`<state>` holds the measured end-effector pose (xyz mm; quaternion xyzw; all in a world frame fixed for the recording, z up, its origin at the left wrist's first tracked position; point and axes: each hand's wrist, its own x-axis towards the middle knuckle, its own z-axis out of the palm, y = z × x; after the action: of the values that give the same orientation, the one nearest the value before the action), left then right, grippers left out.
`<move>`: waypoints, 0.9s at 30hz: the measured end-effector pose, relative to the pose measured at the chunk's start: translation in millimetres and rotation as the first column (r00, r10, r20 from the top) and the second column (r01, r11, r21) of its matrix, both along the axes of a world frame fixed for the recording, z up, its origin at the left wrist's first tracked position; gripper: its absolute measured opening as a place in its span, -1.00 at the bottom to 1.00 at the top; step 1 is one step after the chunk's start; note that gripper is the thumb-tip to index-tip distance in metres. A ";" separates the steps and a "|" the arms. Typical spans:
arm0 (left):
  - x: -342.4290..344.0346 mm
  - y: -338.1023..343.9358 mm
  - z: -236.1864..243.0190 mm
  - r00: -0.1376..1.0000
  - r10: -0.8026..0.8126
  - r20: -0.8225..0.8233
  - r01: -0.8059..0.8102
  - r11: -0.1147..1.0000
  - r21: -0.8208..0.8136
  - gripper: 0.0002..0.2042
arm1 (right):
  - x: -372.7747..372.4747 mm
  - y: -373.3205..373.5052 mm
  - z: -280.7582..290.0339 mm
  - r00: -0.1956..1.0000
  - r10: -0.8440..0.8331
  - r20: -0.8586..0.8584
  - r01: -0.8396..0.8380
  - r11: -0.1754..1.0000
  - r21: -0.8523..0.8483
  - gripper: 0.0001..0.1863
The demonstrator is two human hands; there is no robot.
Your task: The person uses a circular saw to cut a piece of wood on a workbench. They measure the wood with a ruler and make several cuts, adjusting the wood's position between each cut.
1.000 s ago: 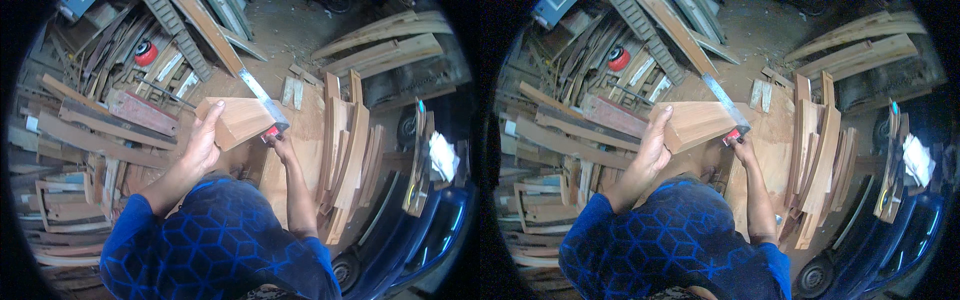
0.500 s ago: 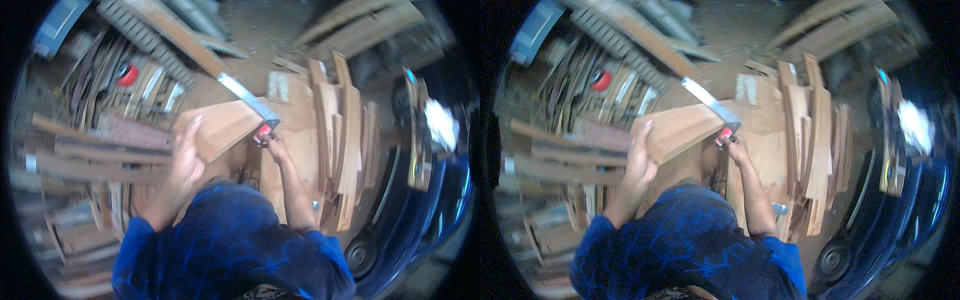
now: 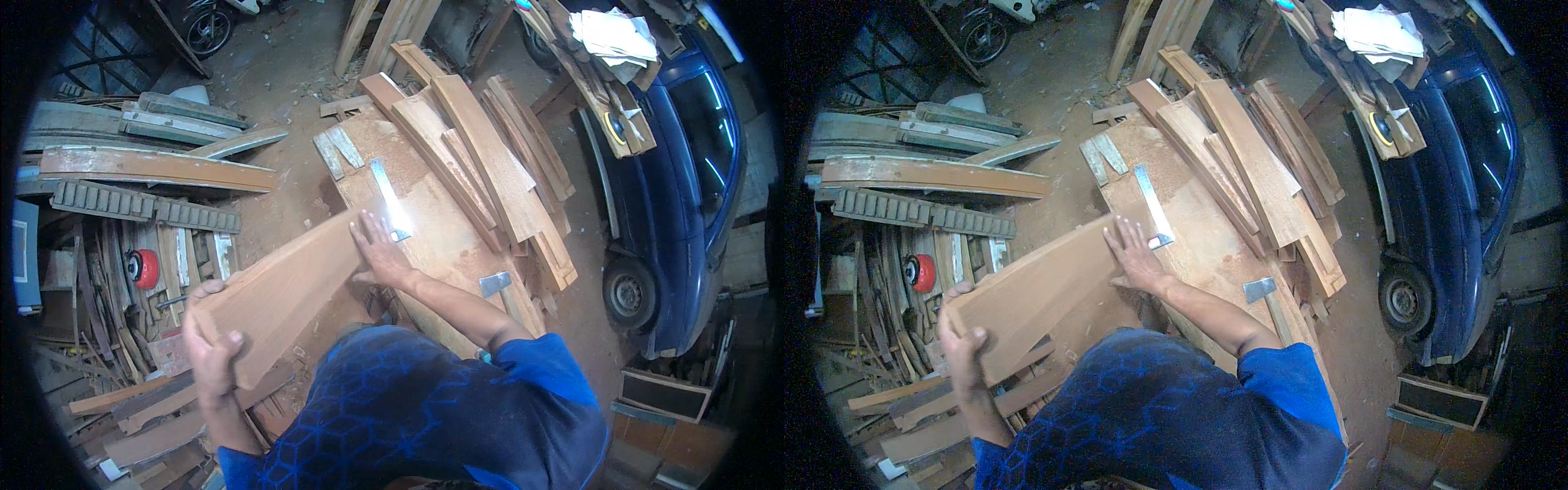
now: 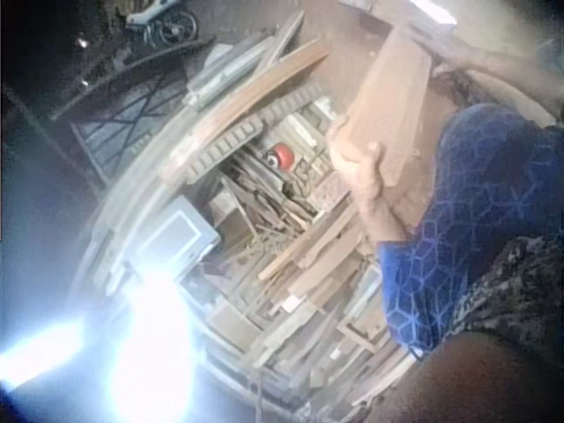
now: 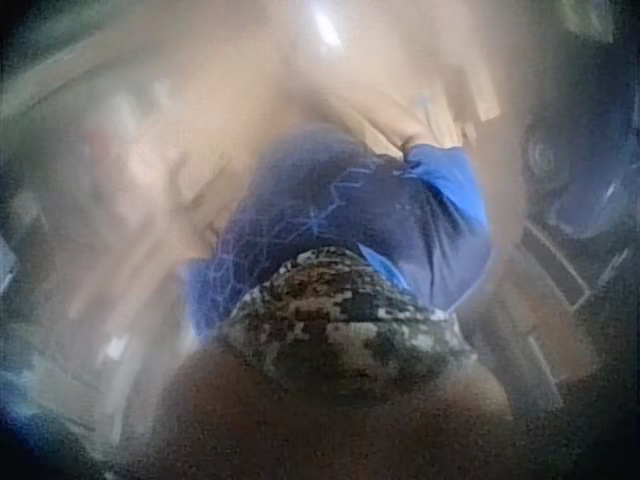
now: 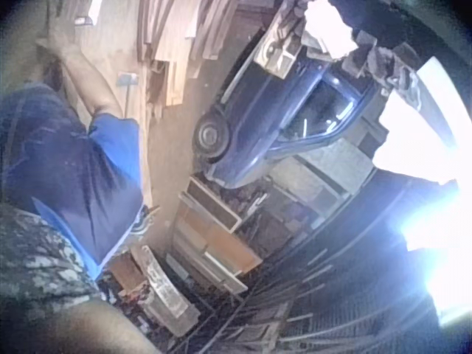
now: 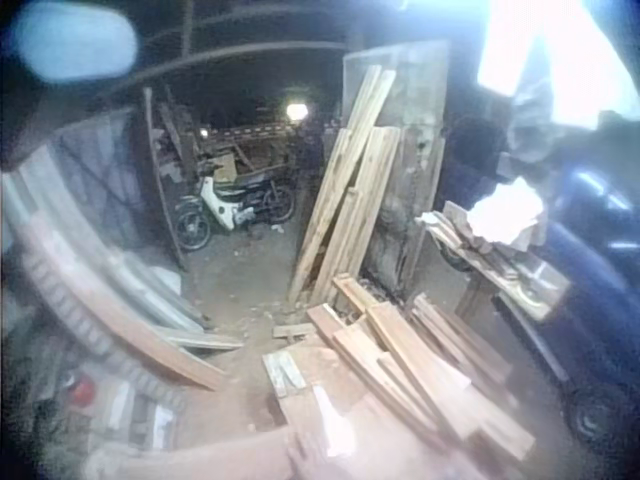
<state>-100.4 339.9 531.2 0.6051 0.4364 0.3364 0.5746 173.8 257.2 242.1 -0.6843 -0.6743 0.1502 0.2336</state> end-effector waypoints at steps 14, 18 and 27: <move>-52.9 143.8 -212.9 0.975 0.220 0.034 -0.183 0.878 -0.443 -0.30 | 60.0 -94.3 46.5 0.881 -0.471 0.056 0.473 0.880 -0.045 0.09; -85.8 55.1 -307.9 0.900 0.098 -0.425 -0.333 0.785 -0.522 -0.33 | 140.4 -76.0 43.8 0.683 -0.728 0.058 0.728 0.685 0.032 -0.01; -255.9 -119.2 -515.6 0.774 0.033 -0.633 -0.547 0.540 -0.640 -0.32 | 318.8 -25.5 37.4 0.575 -0.807 0.133 0.817 0.576 -0.035 -0.12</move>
<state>-356.4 220.7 15.6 0.2653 0.7830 0.0103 0.5625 492.6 231.8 279.5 -0.9338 -0.2892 0.0222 0.2095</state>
